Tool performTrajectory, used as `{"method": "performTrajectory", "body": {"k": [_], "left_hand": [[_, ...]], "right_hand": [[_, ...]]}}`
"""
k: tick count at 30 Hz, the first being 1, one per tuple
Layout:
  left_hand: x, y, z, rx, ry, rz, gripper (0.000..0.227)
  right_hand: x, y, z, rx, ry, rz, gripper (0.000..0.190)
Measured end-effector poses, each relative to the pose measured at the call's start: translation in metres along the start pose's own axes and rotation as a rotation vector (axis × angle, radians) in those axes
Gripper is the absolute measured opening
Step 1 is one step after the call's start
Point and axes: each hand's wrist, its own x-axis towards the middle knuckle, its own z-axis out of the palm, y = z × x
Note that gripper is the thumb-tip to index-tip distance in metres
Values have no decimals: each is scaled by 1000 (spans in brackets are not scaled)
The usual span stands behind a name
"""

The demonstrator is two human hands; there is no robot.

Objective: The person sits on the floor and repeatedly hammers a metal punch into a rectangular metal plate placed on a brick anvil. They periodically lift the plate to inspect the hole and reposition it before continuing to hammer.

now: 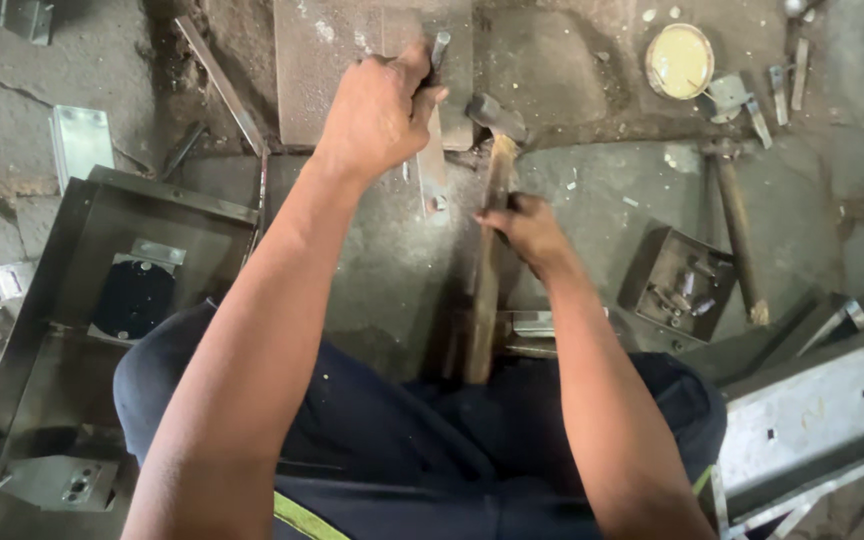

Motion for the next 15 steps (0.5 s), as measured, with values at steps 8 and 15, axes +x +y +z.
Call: {"method": "performTrajectory", "body": {"k": [8,15], "left_hand": [[4,3,-4,0,-55,-8,28],[-4,1,1,-7,8,85,32]], "right_hand": [[-125,-86,-50,-95,78,-570,44],[-219,-177,-56,-760,379,-1217,77]]}}
